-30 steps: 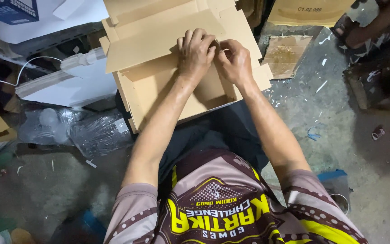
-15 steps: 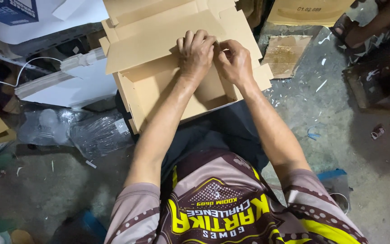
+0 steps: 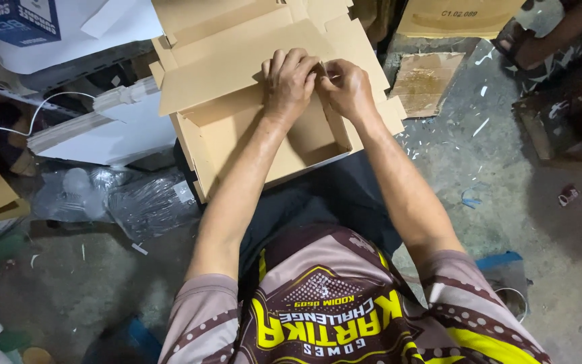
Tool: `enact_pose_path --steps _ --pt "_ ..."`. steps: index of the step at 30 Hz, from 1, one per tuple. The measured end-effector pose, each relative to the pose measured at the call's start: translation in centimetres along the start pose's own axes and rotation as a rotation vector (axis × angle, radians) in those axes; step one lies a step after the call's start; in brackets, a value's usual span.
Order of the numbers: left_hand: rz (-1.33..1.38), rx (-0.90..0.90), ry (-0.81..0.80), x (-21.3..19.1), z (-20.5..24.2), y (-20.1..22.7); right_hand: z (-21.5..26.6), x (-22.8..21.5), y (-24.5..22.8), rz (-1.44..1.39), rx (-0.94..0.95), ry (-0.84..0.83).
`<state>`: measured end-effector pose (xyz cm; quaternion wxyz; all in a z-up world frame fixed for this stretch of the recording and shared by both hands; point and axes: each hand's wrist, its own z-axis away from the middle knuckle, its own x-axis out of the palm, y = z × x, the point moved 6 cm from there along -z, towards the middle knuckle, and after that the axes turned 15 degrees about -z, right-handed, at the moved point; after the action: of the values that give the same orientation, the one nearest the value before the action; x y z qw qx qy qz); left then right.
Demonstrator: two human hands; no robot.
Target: Assembling a cardboard box from a flat template and inserting a white liner.
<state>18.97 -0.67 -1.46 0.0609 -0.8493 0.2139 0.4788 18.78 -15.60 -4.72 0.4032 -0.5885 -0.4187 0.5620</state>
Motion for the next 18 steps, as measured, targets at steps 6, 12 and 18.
enact_pose_path --steps 6,12,18 --pt "0.049 0.032 -0.021 1.3 0.0 -0.3 -0.1 0.0 -0.7 -0.145 0.086 -0.003" --pt "0.042 0.018 0.014 1.3 0.1 0.0 0.8 -0.1 -1.2 -0.175 0.094 0.013" --pt "0.035 0.024 0.102 1.2 0.0 0.2 1.0 0.0 -1.0 -0.179 0.034 0.016"
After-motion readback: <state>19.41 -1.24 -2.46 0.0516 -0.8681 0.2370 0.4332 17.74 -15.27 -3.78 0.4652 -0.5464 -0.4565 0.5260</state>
